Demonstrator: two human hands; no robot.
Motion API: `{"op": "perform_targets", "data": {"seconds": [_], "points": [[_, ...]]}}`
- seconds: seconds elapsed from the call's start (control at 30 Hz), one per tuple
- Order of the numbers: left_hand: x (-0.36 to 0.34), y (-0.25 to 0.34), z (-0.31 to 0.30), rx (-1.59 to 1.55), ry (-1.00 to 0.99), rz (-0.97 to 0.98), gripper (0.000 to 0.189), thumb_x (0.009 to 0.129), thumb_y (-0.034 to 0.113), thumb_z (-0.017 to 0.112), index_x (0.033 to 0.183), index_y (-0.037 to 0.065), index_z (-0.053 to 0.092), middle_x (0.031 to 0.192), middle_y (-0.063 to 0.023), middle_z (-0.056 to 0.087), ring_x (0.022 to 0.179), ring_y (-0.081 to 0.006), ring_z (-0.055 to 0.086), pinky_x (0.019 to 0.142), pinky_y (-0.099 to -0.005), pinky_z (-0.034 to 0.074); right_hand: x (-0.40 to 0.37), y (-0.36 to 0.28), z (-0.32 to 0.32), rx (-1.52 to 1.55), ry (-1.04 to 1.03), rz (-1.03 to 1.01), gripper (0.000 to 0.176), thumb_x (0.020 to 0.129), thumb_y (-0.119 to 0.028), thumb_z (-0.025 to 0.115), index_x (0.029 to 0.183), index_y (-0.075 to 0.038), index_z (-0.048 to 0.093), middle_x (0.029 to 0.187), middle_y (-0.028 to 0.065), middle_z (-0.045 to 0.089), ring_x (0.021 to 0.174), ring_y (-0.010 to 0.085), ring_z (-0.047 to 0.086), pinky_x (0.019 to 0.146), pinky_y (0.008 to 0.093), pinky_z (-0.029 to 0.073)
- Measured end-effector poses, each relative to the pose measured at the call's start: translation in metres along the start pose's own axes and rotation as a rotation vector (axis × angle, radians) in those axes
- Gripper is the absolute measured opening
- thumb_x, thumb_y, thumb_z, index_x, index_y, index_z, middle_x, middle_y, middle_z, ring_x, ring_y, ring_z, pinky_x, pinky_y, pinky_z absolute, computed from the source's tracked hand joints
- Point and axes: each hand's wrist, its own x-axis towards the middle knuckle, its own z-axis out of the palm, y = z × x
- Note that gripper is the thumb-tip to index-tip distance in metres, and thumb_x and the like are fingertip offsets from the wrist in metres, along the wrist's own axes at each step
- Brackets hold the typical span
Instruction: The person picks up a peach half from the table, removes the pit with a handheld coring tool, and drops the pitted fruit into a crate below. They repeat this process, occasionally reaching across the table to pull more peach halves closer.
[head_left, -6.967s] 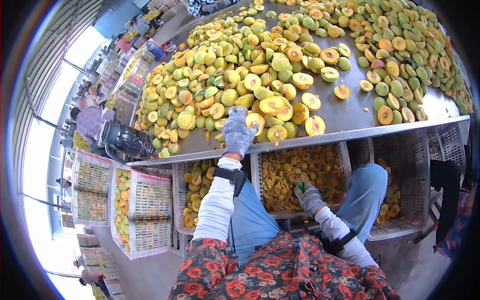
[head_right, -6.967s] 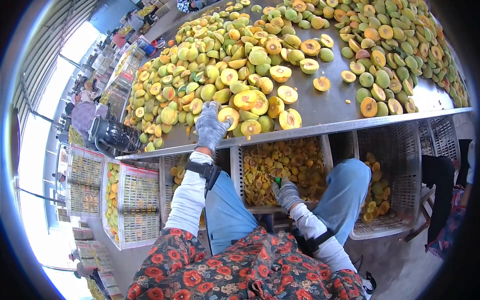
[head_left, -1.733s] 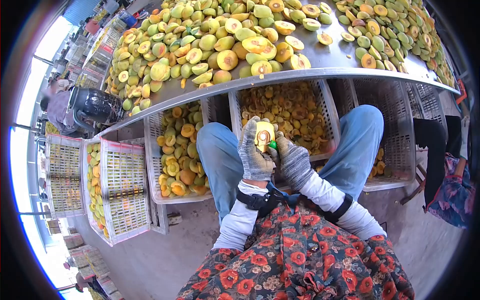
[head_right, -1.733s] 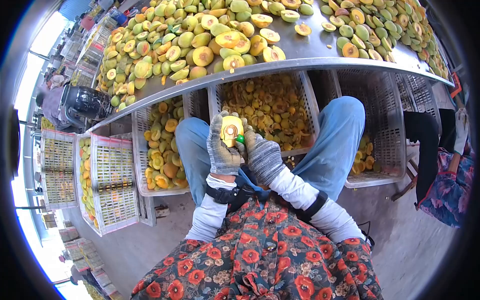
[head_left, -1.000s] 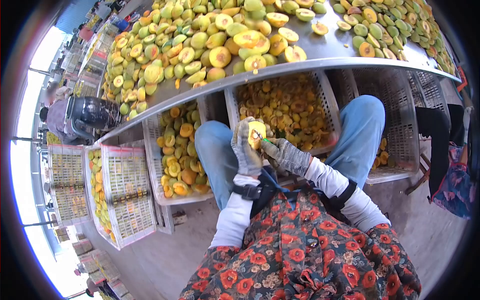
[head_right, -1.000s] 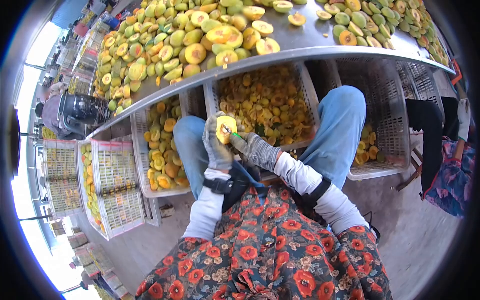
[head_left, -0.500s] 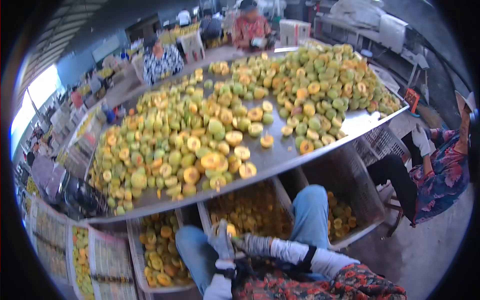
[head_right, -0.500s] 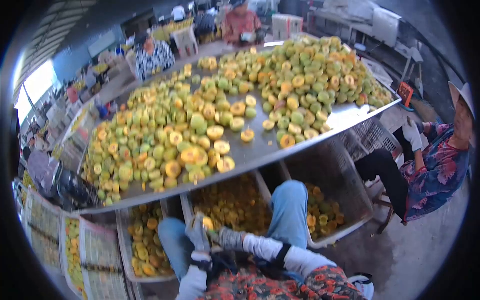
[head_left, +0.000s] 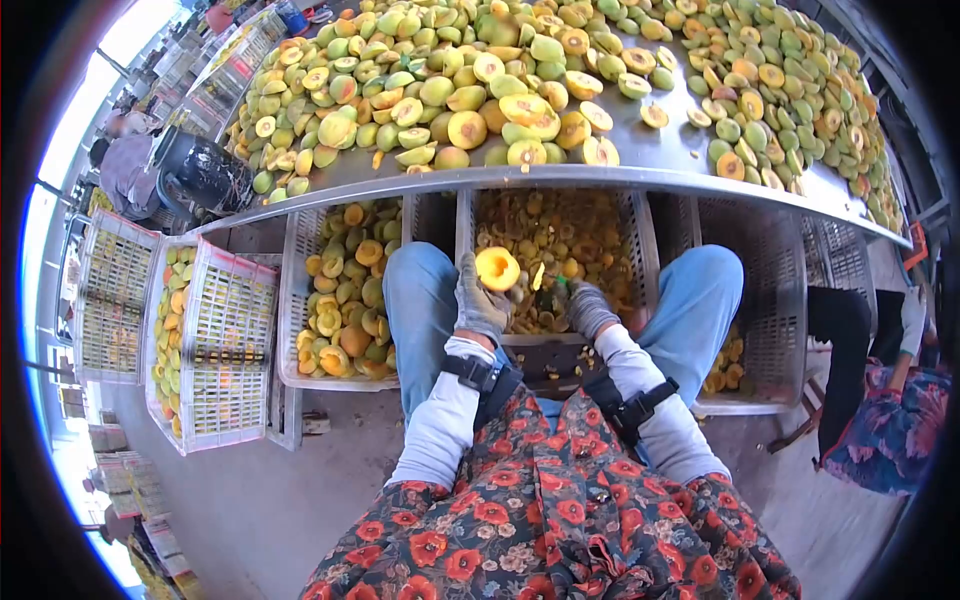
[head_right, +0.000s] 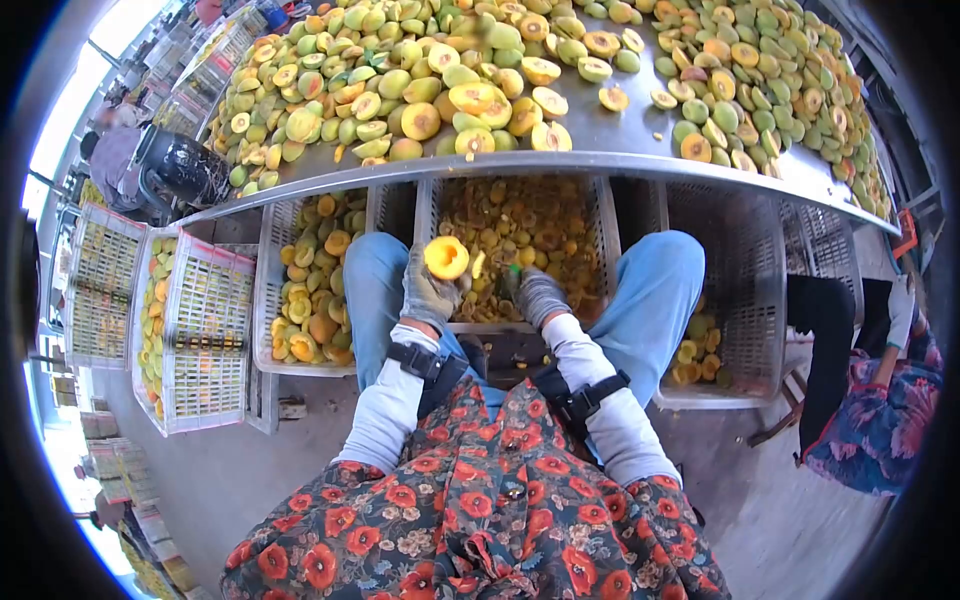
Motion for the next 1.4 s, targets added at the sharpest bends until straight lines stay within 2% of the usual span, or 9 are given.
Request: {"op": "perform_targets", "data": {"seconds": [0.07, 0.23, 0.33, 0.73, 1.0, 1.03, 1.13, 1.23, 1.4], "points": [[-0.004, 0.008, 0.01, 0.02, -0.013, 0.071, 0.049, 0.083, 0.049, 0.052, 0.104, 0.005, 0.051, 0.093, -0.0175, 0.059, 0.079, -0.0317, 0.06, 0.06, -0.0404, 0.052, 0.015, 0.001, 0.003, -0.386, 0.281, -0.206, 0.041, 0.082, -0.044, 0.054, 0.089, -0.004, 0.058, 0.066, 0.015, 0.058, 0.06, 0.0247, 0.056, 0.055, 0.0365, 0.044], [-0.035, 0.026, 0.018, 0.074, -0.426, -0.079, 0.063, 0.079, 0.063, 0.044, 0.105, 0.006, 0.055, 0.087, -0.0155, 0.061, 0.068, -0.0262, 0.061, 0.052, -0.0277, 0.051, -0.014, -0.034, -0.001, 0.354, 0.027, -0.171, 0.027, 0.083, -0.025, 0.058, 0.094, 0.001, 0.057, 0.077, 0.0203, 0.06, 0.071, 0.0243, 0.061, 0.063, 0.0319, 0.047], [-0.043, 0.02, 0.026, 0.127, -0.231, -0.057, 0.065, 0.08, 0.063, 0.043, 0.107, 0.005, 0.054, 0.087, -0.013, 0.062, 0.066, -0.0237, 0.06, 0.049, -0.0277, 0.05, -0.021, -0.037, 0.006, 0.07, 0.157, -0.61, 0.033, 0.085, -0.03, 0.055, 0.098, 0.001, 0.058, 0.078, 0.0207, 0.061, 0.072, 0.0265, 0.062, 0.063, 0.0338, 0.048], [-0.037, 0.001, 0.034, 0.386, 0.001, 0.063, 0.048, 0.082, 0.053, 0.051, 0.099, 0.009, 0.056, 0.077, -0.0036, 0.06, 0.057, -0.0133, 0.057, 0.039, -0.0251, 0.045, -0.034, -0.066, 0.02, -0.923, 0.401, -0.474, 0.021, 0.075, -0.018, 0.053, 0.095, -0.012, 0.051, 0.08, 0.009, 0.059, 0.065, 0.0258, 0.062, 0.054, 0.0398, 0.048], [-0.063, 0.103, 0.019, 0.495, 0.389, 0.704, 0.028, 0.088, 0.032, 0.052, 0.092, 0.005, 0.058, 0.067, -0.001, 0.053, 0.055, -0.0075, 0.051, 0.048, -0.0234, 0.043, 0.013, 0.0, 0.008, -0.278, 0.564, -0.283, 0.032, 0.086, -0.037, 0.05, 0.082, -0.005, 0.053, 0.068, 0.0219, 0.057, 0.064, 0.0421, 0.054, 0.054, 0.0469, 0.041], [-0.047, 0.127, 0.001, 0.731, 0.414, 0.991, 0.031, 0.086, 0.034, 0.056, 0.095, 0.004, 0.06, 0.071, -0.003, 0.055, 0.064, -0.0074, 0.053, 0.056, -0.0235, 0.046, 0.019, 0.016, 0.011, -0.225, 0.545, -0.246, 0.034, 0.085, -0.038, 0.051, 0.081, -0.004, 0.053, 0.069, 0.023, 0.057, 0.066, 0.0429, 0.054, 0.056, 0.0474, 0.042], [-0.053, 0.17, 0.037, 1.318, 0.889, 0.538, 0.031, 0.081, 0.032, 0.062, 0.095, 0.005, 0.062, 0.079, -0.0091, 0.059, 0.078, -0.015, 0.057, 0.069, -0.029, 0.047, 0.028, 0.024, 0.027, -0.07, 0.477, -0.183, 0.037, 0.084, -0.039, 0.051, 0.085, -0.003, 0.056, 0.073, 0.0249, 0.057, 0.071, 0.0425, 0.055, 0.06, 0.0476, 0.042], [-0.024, 0.173, 0.077, 1.908, 0.742, 1.373, 0.03, 0.072, 0.027, 0.066, 0.093, 0.007, 0.063, 0.089, -0.0146, 0.061, 0.088, -0.0304, 0.056, 0.08, -0.0387, 0.044, 0.029, 0.016, 0.037, 0.041, 0.371, -0.154, 0.037, 0.084, -0.038, 0.051, 0.086, -0.002, 0.057, 0.074, 0.0251, 0.057, 0.072, 0.0414, 0.056, 0.062, 0.0452, 0.043], [0.086, 0.157, 0.163, 2.367, 0.454, 0.8, 0.042, 0.068, 0.035, 0.067, 0.097, 0.006, 0.059, 0.094, -0.0161, 0.06, 0.088, -0.0297, 0.058, 0.077, -0.0392, 0.046, 0.034, 0.022, 0.038, 0.186, 0.331, -0.11, 0.038, 0.083, -0.039, 0.052, 0.084, -0.001, 0.056, 0.074, 0.0252, 0.057, 0.07, 0.0414, 0.055, 0.061, 0.0432, 0.043]]}}
